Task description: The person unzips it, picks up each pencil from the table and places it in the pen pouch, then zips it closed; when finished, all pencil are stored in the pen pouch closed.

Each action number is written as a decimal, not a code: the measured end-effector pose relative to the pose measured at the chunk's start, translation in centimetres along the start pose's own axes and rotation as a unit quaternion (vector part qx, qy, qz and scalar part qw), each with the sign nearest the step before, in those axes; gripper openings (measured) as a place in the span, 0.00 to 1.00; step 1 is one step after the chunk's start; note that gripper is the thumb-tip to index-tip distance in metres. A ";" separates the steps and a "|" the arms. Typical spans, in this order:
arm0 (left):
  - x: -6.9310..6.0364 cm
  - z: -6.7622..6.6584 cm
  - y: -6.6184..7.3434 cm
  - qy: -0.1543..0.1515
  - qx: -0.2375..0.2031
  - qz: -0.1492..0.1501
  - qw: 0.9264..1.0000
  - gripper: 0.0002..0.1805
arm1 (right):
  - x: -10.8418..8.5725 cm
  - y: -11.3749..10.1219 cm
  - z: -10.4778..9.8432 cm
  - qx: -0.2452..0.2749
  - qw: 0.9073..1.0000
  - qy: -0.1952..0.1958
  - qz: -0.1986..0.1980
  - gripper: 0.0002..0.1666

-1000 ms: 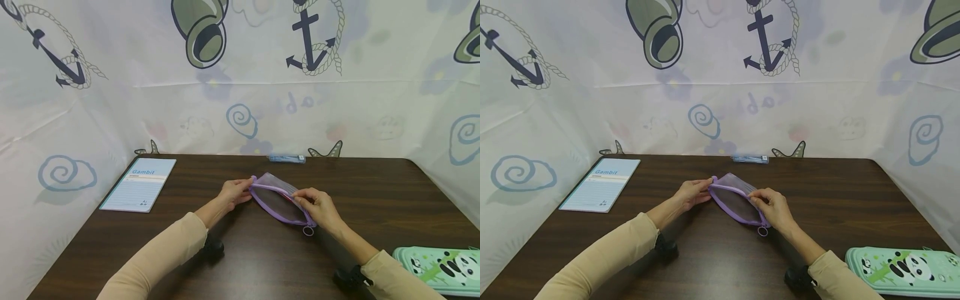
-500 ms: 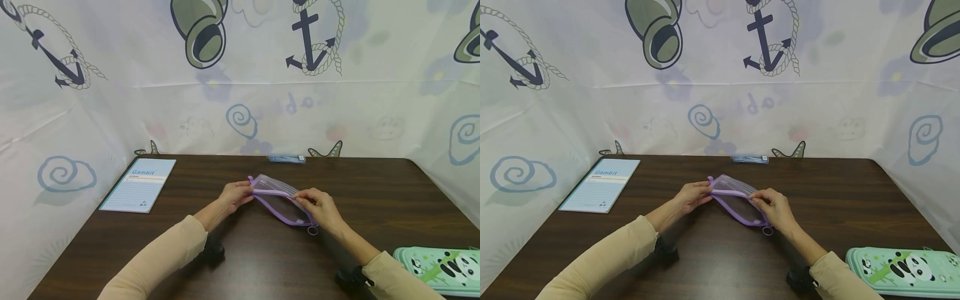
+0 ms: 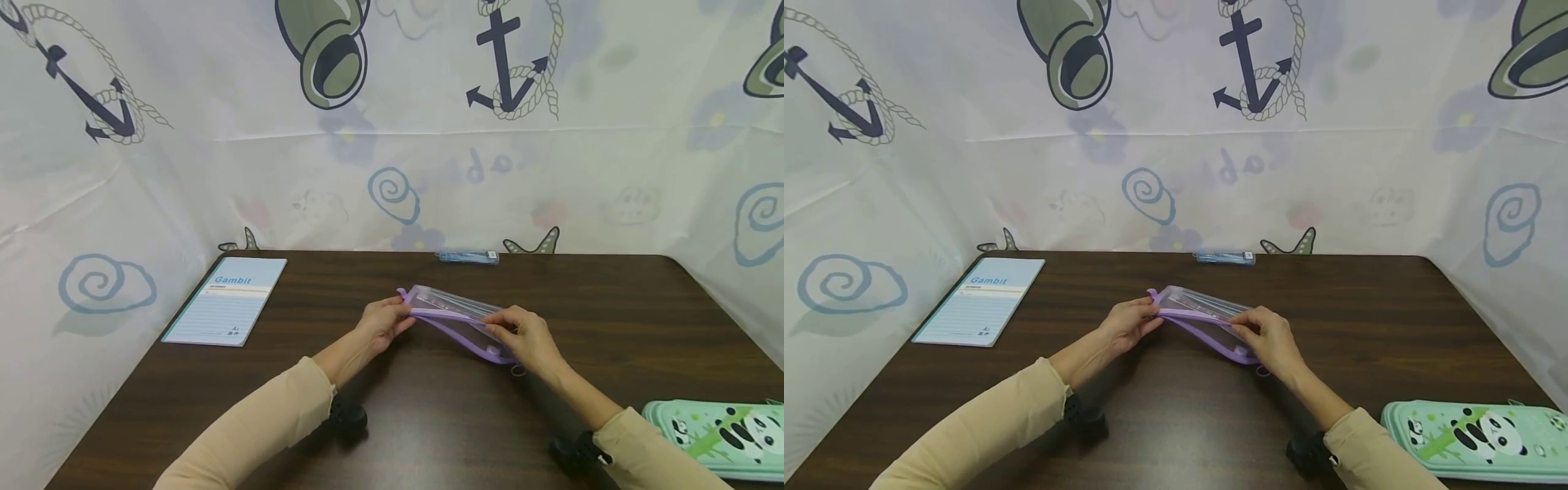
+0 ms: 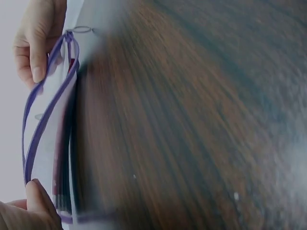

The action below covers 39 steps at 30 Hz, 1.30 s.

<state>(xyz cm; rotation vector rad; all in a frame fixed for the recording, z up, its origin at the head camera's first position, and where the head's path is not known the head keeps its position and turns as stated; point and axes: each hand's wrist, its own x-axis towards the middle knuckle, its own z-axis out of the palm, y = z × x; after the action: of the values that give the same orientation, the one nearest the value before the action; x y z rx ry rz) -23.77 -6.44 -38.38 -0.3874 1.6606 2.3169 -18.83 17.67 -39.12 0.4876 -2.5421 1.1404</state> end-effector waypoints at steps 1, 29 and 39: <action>-0.1 0.1 0.0 0.000 -0.004 0.000 1.000 0.23 | 0.0 0.0 0.0 -0.001 1.000 -0.002 0.004 0.06; -0.2 -0.1 -0.5 0.030 -0.078 0.024 0.996 0.25 | -0.5 0.6 -1.2 0.067 0.988 0.034 0.136 0.10; -0.2 -0.4 -0.6 0.038 -0.096 0.032 0.994 0.26 | -1.2 0.2 -1.9 0.199 0.942 -0.019 0.271 0.19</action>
<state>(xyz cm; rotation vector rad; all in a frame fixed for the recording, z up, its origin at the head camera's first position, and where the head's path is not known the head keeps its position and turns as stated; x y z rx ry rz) -23.33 -6.68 -39.01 -0.4733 1.5073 2.5501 -17.58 19.43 -38.54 -0.1308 -2.5516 1.8699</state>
